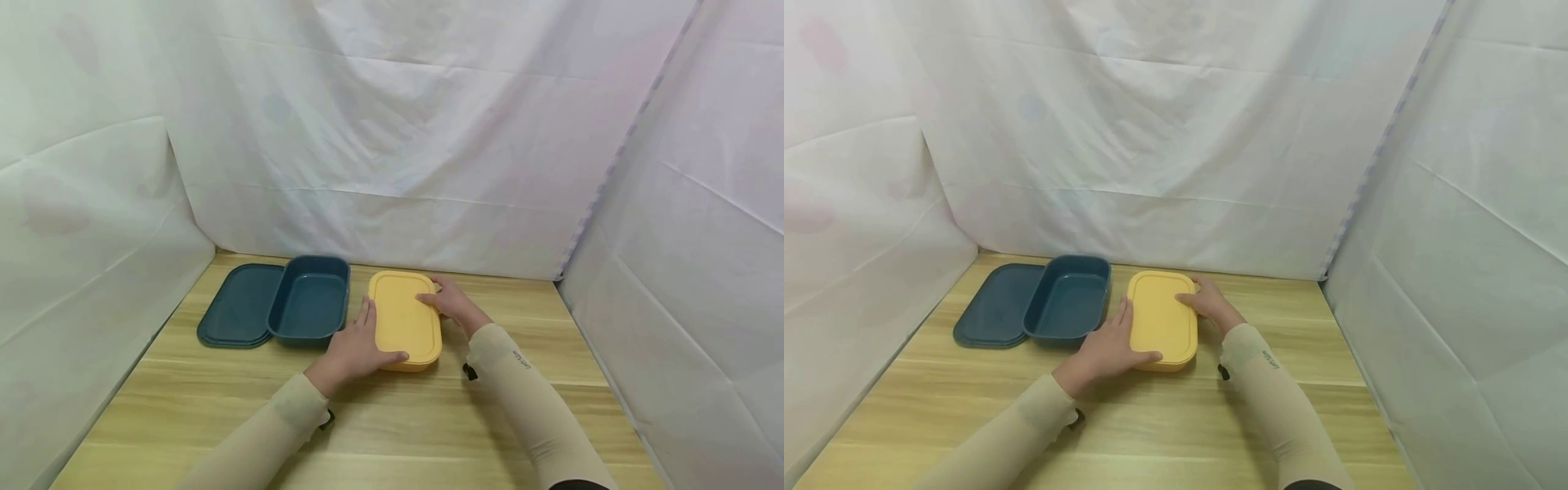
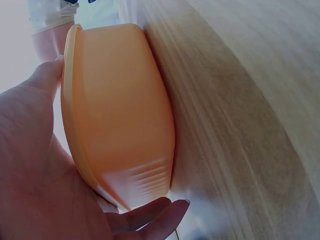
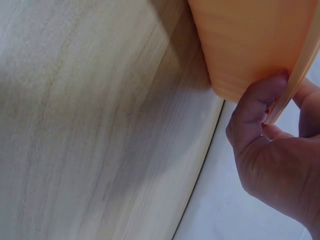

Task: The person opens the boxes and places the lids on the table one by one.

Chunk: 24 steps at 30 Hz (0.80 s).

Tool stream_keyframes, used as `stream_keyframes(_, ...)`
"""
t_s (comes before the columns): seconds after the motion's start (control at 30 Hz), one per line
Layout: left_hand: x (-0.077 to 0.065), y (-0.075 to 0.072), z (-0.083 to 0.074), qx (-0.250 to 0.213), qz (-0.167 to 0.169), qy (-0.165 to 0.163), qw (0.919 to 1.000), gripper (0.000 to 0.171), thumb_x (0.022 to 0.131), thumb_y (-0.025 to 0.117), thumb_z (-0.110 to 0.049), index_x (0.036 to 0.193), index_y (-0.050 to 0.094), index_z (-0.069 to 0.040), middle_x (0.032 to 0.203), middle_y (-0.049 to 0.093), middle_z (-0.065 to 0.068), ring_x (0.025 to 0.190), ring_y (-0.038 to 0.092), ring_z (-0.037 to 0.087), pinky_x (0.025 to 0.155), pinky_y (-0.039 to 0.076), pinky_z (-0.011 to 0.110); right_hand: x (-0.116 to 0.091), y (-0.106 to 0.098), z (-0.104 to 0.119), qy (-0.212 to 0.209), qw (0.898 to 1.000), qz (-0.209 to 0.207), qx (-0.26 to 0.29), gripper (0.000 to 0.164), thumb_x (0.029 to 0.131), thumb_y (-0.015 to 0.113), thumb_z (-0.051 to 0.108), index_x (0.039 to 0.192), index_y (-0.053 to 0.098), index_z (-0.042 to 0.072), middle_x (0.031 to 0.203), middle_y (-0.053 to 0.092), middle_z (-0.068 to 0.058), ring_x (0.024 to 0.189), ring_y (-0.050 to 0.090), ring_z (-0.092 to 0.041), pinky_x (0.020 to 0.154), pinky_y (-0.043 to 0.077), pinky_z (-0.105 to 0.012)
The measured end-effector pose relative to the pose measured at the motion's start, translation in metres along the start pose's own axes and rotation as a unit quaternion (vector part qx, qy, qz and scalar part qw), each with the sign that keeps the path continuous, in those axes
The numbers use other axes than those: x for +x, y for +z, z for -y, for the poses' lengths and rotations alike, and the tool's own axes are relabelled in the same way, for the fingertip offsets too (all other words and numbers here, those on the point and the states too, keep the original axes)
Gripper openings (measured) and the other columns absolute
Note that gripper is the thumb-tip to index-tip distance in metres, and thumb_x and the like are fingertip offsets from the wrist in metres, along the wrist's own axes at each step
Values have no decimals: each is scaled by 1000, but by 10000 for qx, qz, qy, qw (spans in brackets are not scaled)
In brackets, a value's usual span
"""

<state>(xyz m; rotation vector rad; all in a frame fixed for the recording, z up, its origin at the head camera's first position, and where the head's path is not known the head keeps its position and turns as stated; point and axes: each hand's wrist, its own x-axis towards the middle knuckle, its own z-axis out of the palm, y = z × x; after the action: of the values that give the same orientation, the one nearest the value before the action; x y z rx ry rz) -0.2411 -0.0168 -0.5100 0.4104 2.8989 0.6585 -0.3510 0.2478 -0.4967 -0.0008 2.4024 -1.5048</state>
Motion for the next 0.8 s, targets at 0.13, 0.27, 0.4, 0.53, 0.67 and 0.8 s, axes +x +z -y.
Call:
stream_keyframes(0.13, 0, -3, -2, 27, 6, 14, 10000, 145, 82, 62, -98, 177, 4, -4, 186, -3, 11, 150, 51, 46, 104, 54, 63, -1, -1, 2, -50, 10000, -22, -4, 76, 107, 79, 29, 170, 41, 14, 120, 68, -23, 85, 78, -29, 74, 67, -44)
stream_keyframes(0.27, 1, -5, -3, 69, 43, 9, 10000, 145, 83, 62, -98, 177, 3, -4, 186, -4, 11, 150, 51, 45, 104, 54, 62, -1, -3, 4, -34, 10000, 36, -52, 77, 107, 78, 30, 171, 39, 14, 120, 68, -22, 86, 78, -29, 75, 67, -45)
stream_keyframes(0.4, 2, -6, -4, 76, 79, 4, 9999, 146, 83, 61, -98, 177, 1, -4, 186, -5, 11, 148, 53, 45, 101, 56, 60, -1, -8, 12, 53, 9991, 183, -371, 77, 107, 78, 31, 170, 39, 11, 117, 72, -20, 87, 79, -28, 80, 66, -46)
stream_keyframes(0.53, 2, -5, -3, 35, 70, -20, 10000, 146, 82, 62, -98, 177, 2, -4, 186, -5, 11, 145, 57, 41, 98, 57, 57, 0, -12, 22, 66, 9969, 383, -680, 78, 106, 80, 32, 168, 40, 6, 116, 75, -17, 90, 79, -28, 86, 65, -46)
stream_keyframes(0.67, 0, -3, -2, -41, 61, -67, 10000, 147, 81, 63, -98, 177, 3, -4, 186, -5, 11, 140, 62, 37, 94, 58, 54, 1, -15, 24, 104, 9948, 551, -848, 83, 104, 82, 34, 169, 39, 5, 115, 77, -14, 95, 78, -27, 91, 64, -46)
stream_keyframes(0.8, 0, -1, -2, -59, 91, -44, 9999, 148, 81, 63, -99, 177, 2, -3, 186, -6, 12, 138, 64, 36, 95, 58, 54, 3, -19, 25, 26, 9933, 610, -983, 83, 105, 80, 36, 168, 38, 1, 121, 76, -17, 100, 77, -29, 98, 61, -52)
